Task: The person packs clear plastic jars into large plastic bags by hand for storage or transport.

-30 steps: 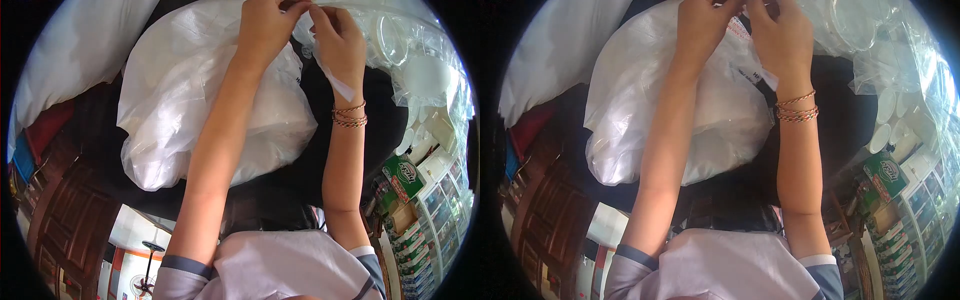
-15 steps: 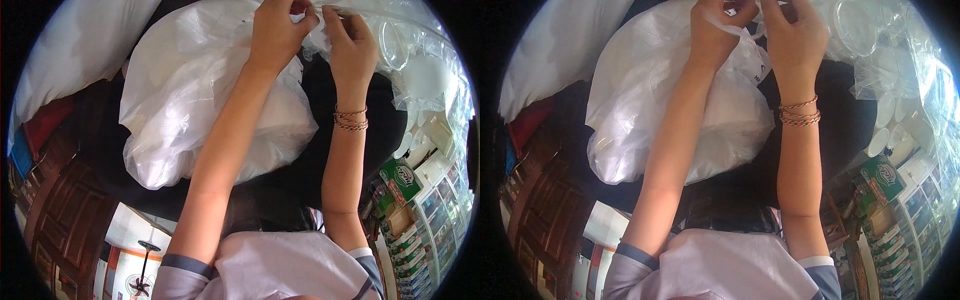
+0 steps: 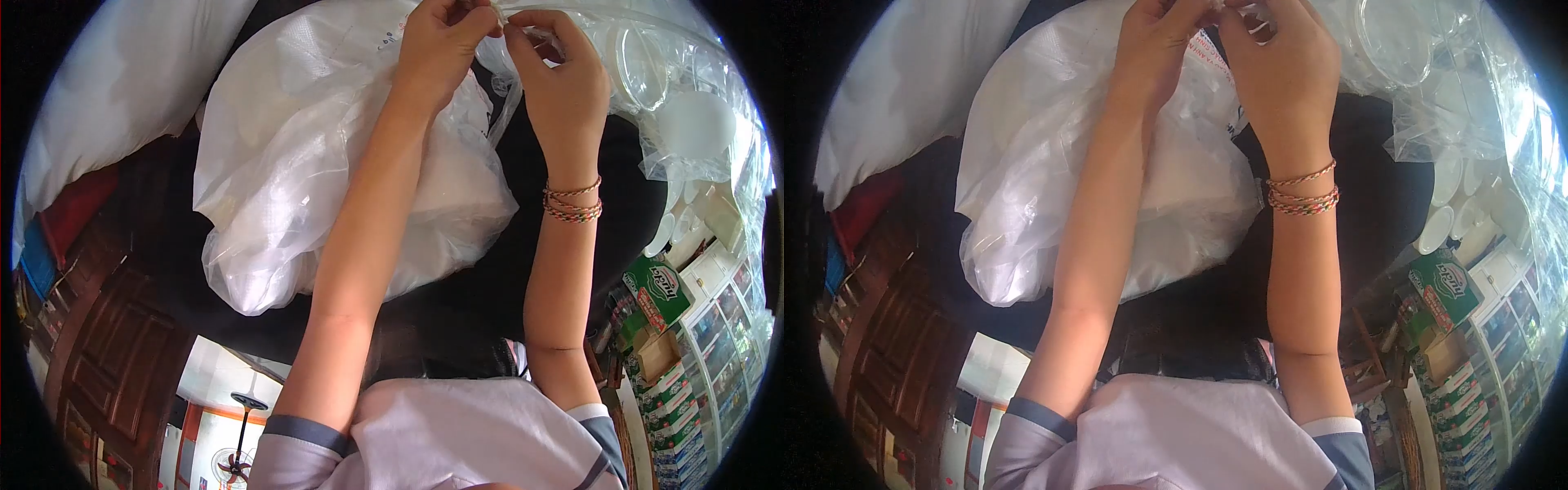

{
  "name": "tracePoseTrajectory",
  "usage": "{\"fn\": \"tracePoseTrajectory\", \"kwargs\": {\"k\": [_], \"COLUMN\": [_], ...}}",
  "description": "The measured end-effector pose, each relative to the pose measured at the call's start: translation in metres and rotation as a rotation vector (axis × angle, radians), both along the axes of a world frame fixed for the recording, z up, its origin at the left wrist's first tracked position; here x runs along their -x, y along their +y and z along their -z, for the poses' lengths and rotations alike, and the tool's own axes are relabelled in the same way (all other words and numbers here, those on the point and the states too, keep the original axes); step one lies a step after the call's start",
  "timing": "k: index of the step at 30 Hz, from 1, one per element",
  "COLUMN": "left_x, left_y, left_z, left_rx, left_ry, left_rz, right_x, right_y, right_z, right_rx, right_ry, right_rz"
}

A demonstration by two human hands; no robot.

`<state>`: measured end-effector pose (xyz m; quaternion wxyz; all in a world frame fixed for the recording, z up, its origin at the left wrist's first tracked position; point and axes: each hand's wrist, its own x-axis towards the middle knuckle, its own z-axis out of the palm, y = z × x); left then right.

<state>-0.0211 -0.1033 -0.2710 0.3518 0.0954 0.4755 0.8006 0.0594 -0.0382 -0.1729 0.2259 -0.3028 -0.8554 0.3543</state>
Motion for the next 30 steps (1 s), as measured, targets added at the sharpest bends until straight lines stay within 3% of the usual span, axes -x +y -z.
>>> {"fn": "tracePoseTrajectory", "kwargs": {"k": [4, 7, 10, 13, 16, 18, 21, 27, 30], "left_x": [-0.004, -0.010, -0.005, -0.010, -0.009, -0.009, -0.008, -0.002, 0.002], "left_y": [-0.002, -0.004, -0.005, -0.004, -0.003, -0.001, -0.003, 0.003, 0.004], "left_z": [-0.014, -0.041, -0.034, -0.034, -0.029, -0.030, -0.039, -0.039, -0.040], "left_rx": [0.154, 0.475, 0.484, 0.409, 0.297, 0.324, 0.411, 0.418, 0.422], "left_ry": [0.145, 0.620, 0.897, 0.650, 0.165, 0.245, 0.324, 0.574, 0.736], "left_rz": [-0.069, -0.200, -0.244, -0.262, -0.094, -0.136, -0.117, -0.177, -0.189], "right_x": [-0.001, -0.001, 0.000, -0.001, -0.003, -0.003, -0.002, -0.012, 0.000], "right_y": [0.004, 0.006, 0.008, 0.009, 0.006, 0.002, 0.008, 0.019, 0.003], "right_z": [0.001, 0.000, -0.004, -0.007, -0.003, 0.000, -0.004, 0.019, -0.025], "right_rx": [0.094, 0.126, 0.210, 0.175, 0.081, -0.036, 0.232, -0.048, 0.287], "right_ry": [-0.025, -0.038, -0.063, -0.064, -0.011, -0.006, -0.087, -0.053, -0.141], "right_rz": [0.028, 0.029, 0.034, -0.009, -0.055, -0.053, 0.013, -0.049, 0.075]}}
